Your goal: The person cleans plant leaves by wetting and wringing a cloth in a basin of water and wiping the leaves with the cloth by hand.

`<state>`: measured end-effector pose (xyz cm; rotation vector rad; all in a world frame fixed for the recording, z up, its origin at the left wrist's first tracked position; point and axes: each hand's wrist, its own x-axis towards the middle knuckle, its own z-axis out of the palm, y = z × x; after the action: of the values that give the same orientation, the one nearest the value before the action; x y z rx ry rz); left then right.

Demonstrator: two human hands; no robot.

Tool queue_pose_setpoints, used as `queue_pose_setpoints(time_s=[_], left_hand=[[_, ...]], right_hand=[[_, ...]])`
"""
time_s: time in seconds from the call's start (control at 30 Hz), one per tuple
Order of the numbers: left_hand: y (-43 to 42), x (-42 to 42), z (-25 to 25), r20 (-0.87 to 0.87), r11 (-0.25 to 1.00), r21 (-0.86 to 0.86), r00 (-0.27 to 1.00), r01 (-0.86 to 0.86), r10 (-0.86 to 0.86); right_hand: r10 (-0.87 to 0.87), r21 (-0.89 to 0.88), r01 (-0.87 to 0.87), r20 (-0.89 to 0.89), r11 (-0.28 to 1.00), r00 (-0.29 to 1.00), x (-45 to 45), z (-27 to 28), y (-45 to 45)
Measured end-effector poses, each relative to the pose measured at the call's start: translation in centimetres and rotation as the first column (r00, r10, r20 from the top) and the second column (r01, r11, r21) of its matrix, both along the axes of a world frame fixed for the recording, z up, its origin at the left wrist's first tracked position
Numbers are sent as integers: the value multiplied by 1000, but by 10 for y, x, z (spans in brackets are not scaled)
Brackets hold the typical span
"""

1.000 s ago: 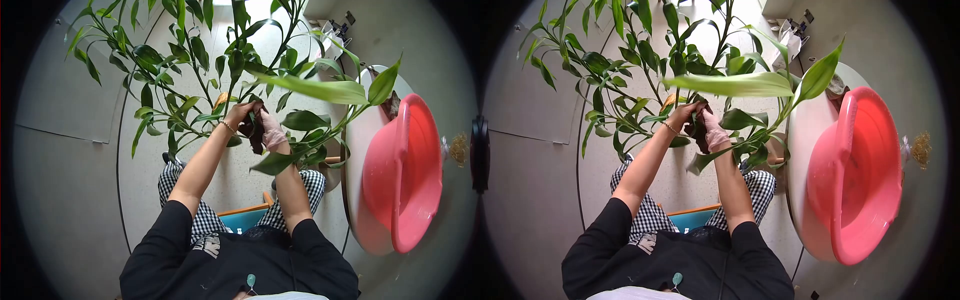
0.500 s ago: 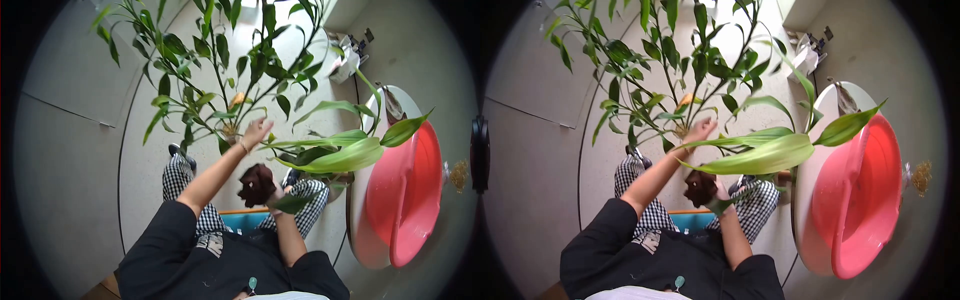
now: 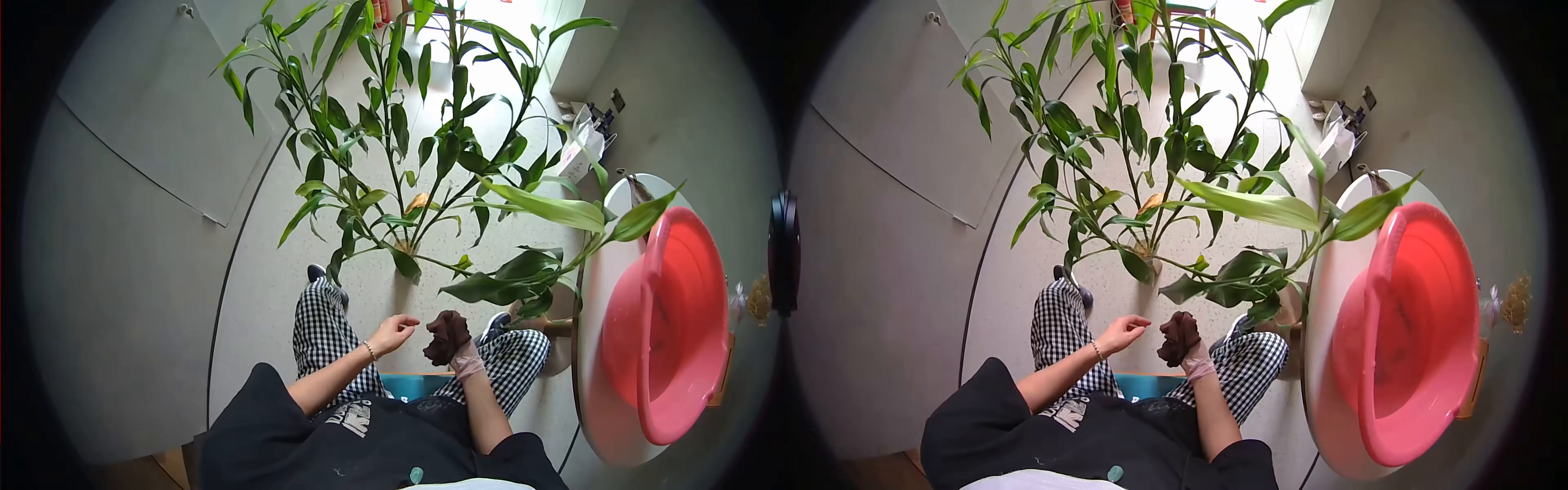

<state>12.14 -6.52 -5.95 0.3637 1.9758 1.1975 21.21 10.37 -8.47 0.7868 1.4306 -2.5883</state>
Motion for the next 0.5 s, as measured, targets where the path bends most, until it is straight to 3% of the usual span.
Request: queue_pose_setpoints(time_s=[0.1,0.13,0.2,0.23,0.27,0.3,0.37,0.43,0.5], left_hand=[[-6,-4,7,-9,999,-48,1000,-11,11],[-6,-8,4,-40,998,-63,999,-23,21],[-3,-24,-1,-21,992,-127,1000,-6,3],[-3,-34,-20,-18,992,-128,1000,-8,6],[-2,-47,-51,-24,990,-137,1000,-12,9],[-1,-60,-82,-28,989,-144,1000,-17,13],[1,-92,-127,217,979,-199,973,-39,83],[10,-115,-165,111,950,-303,988,-71,109],[20,-134,-211,30,906,-349,964,-238,264]], right_hand=[[148,329,-17,-377,944,914,10,-76,5],[80,-227,-168,-351,959,933,9,-78,9],[41,-712,-245,-290,658,956,8,-80,8],[-46,-654,33,-3,756,999,7,-82,2],[-166,-505,287,271,814,948,6,-86,0],[-161,-501,286,279,816,947,4,-89,10],[225,-698,144,409,702,884,0,-102,34],[-348,-311,418,258,854,901,13,-114,7],[-327,-528,432,285,731,901,14,-109,14]])
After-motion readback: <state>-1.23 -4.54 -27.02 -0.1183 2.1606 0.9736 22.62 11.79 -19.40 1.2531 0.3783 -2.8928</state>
